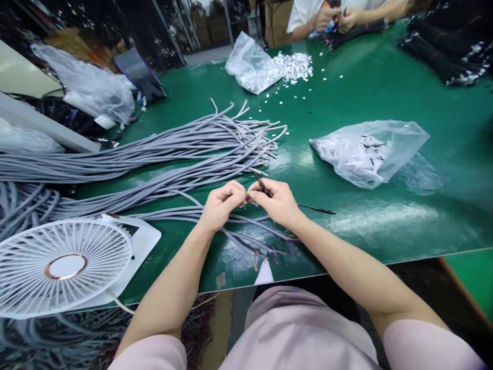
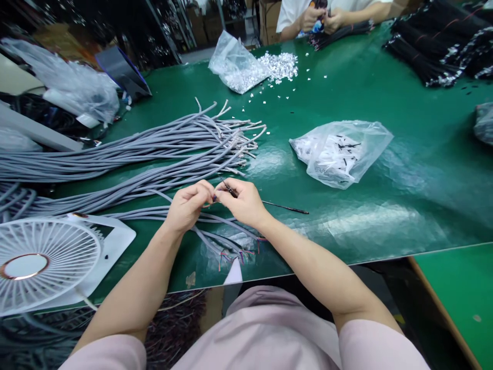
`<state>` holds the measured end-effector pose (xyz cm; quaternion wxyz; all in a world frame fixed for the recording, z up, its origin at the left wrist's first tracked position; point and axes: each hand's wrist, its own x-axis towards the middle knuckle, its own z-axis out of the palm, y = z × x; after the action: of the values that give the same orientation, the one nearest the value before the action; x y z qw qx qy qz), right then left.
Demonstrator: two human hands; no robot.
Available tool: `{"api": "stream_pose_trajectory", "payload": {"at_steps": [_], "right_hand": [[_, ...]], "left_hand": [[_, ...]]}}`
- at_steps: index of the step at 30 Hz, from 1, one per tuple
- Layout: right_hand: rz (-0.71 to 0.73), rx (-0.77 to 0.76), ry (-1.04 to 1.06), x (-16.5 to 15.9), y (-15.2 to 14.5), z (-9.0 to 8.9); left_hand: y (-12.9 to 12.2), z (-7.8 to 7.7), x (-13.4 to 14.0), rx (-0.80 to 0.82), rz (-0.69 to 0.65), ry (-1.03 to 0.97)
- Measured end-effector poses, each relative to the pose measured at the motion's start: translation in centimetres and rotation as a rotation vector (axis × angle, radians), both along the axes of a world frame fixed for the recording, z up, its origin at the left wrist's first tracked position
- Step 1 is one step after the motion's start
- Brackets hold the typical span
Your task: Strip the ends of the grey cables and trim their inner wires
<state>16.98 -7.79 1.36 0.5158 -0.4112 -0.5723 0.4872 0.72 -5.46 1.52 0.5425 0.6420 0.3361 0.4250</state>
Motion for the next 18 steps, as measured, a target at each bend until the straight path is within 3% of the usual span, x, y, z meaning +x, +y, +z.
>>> {"api": "stream_pose_trajectory", "payload": {"at_steps": [5,9,11,14,18], "right_hand": [[-0.025,0.145,-0.116,-0.2,-0.3,-0.1],[-0.016,0.209,-0.242,0.1,-0.1,-0.1],[-0.012,0.233,-0.275,0.4,-0.1,0.0],[0.011,0.235,-0.231,0.6,0.0,0.1],[0.041,0.163,-0.046,0.7,0.6,-0.2]], "left_hand": [[-0.6,0.6,-0.3,0.020,0.050,0.166],[0.2,0.1,-1.1,0.011,0.128,0.352],[0.8,-0.3,-1.3,0.068,0.040,0.426],[1.1,-0.6,-1.3,0.076,-0.002,0.382],[0.7,-0.8,-1.3,-0.005,0.110,0.242]]}}
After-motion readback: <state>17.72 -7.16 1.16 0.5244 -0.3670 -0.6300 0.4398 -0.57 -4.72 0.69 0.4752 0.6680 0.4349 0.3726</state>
